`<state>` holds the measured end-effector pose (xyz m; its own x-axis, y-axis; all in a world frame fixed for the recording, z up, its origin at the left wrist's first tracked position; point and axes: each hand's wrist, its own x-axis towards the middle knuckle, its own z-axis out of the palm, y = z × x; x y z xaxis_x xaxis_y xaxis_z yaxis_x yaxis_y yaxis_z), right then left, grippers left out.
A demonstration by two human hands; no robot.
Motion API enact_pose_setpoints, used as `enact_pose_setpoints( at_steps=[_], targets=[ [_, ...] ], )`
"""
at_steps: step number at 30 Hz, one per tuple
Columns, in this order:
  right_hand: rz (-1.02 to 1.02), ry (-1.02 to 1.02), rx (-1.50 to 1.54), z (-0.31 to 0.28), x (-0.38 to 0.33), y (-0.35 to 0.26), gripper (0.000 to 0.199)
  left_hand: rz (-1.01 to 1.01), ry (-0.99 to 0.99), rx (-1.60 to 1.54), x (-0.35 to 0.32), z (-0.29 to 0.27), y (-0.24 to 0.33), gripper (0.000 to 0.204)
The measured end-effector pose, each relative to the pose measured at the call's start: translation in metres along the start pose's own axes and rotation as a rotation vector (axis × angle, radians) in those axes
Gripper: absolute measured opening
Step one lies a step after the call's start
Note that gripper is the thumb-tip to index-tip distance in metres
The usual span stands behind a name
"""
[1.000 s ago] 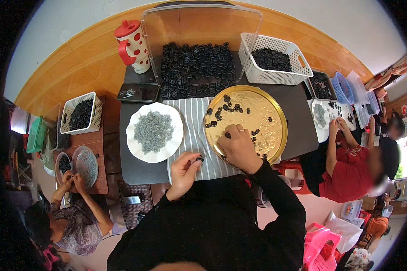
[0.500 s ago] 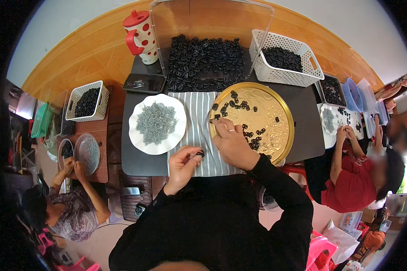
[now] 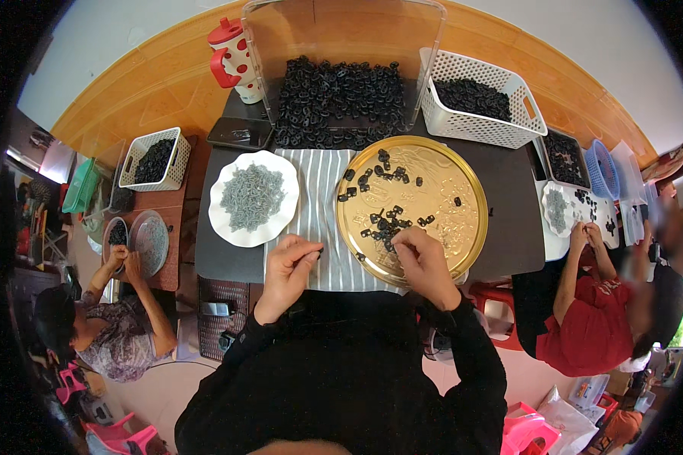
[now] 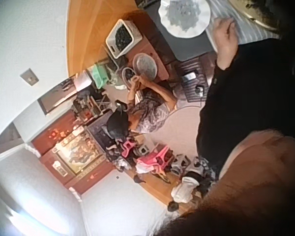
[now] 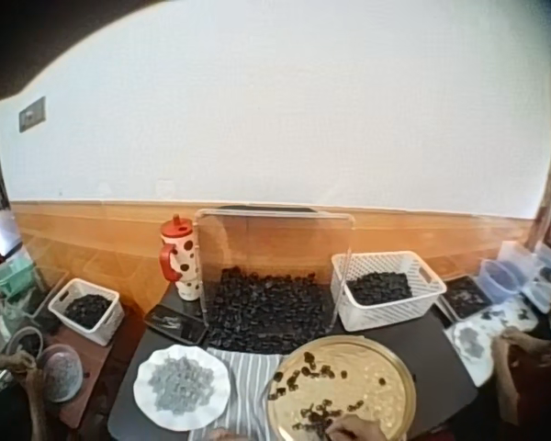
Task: The person repeatedly picks up small black plastic pieces from a round tray and assembles them together by hand.
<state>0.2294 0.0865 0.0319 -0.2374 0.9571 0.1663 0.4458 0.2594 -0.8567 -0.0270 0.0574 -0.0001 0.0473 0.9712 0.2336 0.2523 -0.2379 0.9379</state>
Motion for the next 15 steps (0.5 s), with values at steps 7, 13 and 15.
enact_pose_setpoints(
  at_steps=[7, 13, 15],
  targets=[
    [0.203, -0.023, 0.346, 0.007, -0.02, 0.017, 0.003, 0.219, -0.082, 0.396, 0.006, 0.031, 0.02, 0.02],
    [0.146, 0.024, 0.38, 0.004, -0.022, 0.015, 0.007, 0.307, 0.029, 0.483, 0.036, 0.057, 0.037, 0.016],
    [0.135, 0.042, 0.394, 0.005, -0.021, 0.012, 0.008, 0.265, -0.082, 0.649, 0.047, 0.066, 0.037, 0.022]
  ],
)
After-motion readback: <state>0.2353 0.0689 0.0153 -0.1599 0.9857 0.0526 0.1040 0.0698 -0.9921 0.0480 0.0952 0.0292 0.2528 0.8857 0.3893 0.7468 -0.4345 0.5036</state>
